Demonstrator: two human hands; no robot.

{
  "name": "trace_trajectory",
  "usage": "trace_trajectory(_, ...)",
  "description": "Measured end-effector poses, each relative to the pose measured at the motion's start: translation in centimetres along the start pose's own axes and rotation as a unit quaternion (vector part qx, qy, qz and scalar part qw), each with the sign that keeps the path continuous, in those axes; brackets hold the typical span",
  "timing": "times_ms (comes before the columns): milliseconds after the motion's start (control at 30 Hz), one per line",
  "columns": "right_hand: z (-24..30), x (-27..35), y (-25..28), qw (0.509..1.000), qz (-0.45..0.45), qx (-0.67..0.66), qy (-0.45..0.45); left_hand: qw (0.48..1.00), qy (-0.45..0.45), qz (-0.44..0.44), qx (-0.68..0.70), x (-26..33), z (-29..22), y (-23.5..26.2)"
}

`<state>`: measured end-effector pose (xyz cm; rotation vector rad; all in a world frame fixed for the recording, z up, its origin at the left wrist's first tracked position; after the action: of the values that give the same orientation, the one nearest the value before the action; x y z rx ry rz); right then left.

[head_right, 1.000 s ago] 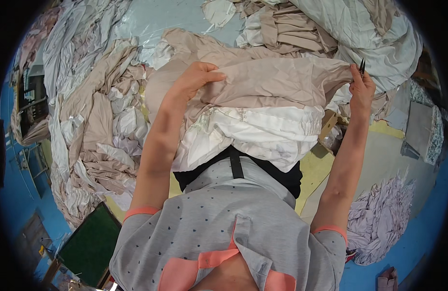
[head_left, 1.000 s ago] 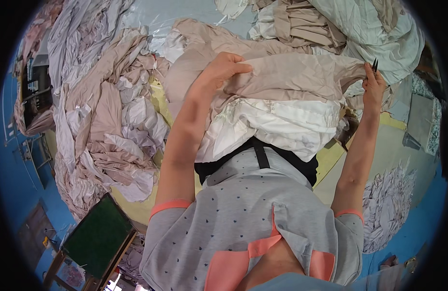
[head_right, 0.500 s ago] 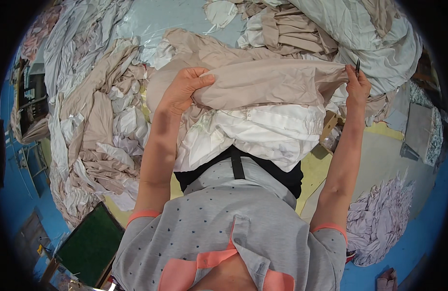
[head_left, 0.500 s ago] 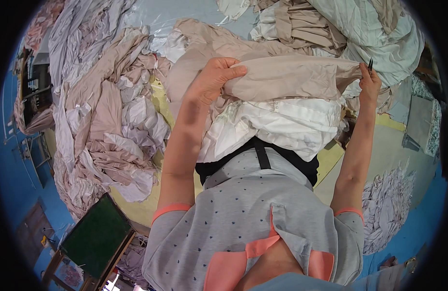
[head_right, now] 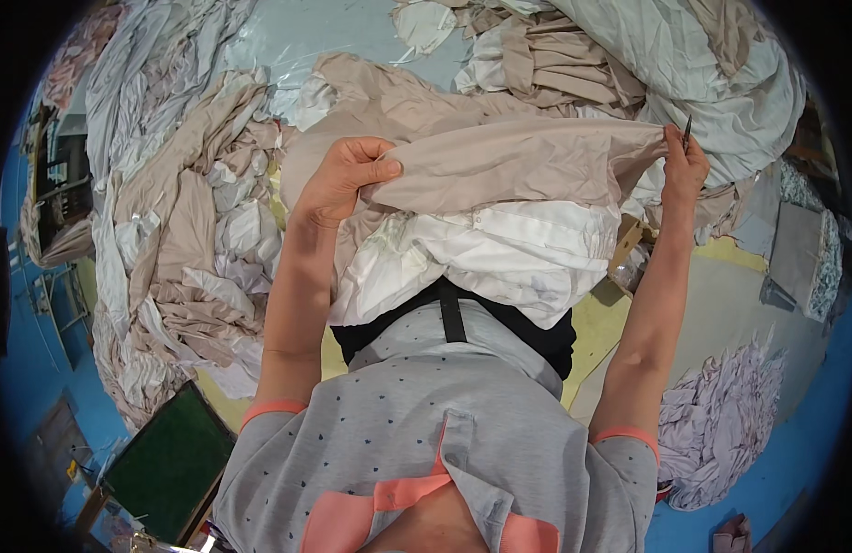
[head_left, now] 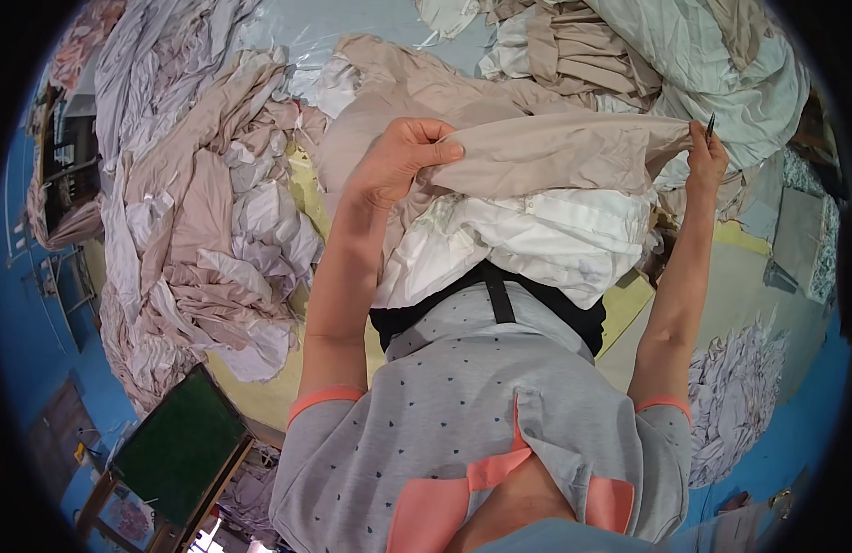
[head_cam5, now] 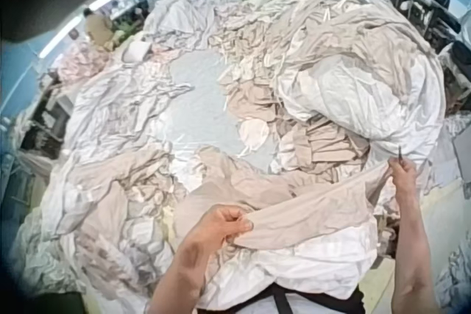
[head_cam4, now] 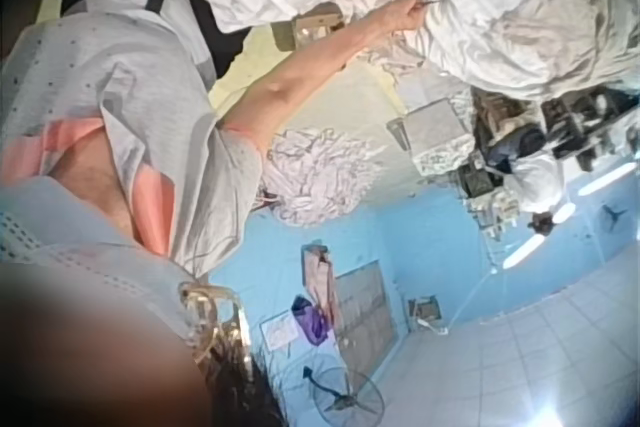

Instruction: Trimming loose or excess threads from fabric pieces using a pair of snips.

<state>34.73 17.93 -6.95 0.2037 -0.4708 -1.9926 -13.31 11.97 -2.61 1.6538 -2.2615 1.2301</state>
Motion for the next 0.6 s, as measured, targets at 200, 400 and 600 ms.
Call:
trace_trajectory(200, 0.6, 0.7, -0.5, 0.999, -0.008, -0.029, -0.013, 1.000, -0.004, -0.009, 0.018, 0.4, -0.5, -1.4)
trace_trajectory(400, 5.7, 4.0, -2.8, 0.998, -0.020, 0.016, 0.056, 0.997, -0.047, -0.054, -0.011, 0.7, -0.6, -2.5)
trace_trajectory(600, 14.6, 15.2, -10.9, 0.956, 0.242, 0.019, 0.165, 0.995, -0.034, -0.061, -0.075, 0.8, -0.9, -3.6)
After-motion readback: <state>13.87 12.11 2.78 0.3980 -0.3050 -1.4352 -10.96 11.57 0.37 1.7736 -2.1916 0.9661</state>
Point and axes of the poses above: each hand's wrist, its own x-axis away from the middle knuckle, its own y-axis out of the back of the hand, z = x × y, the point moved 4 cm from there along -x, towards the middle knuckle, and after that the axes turned 15 degrees about x, right-handed, at the moved point
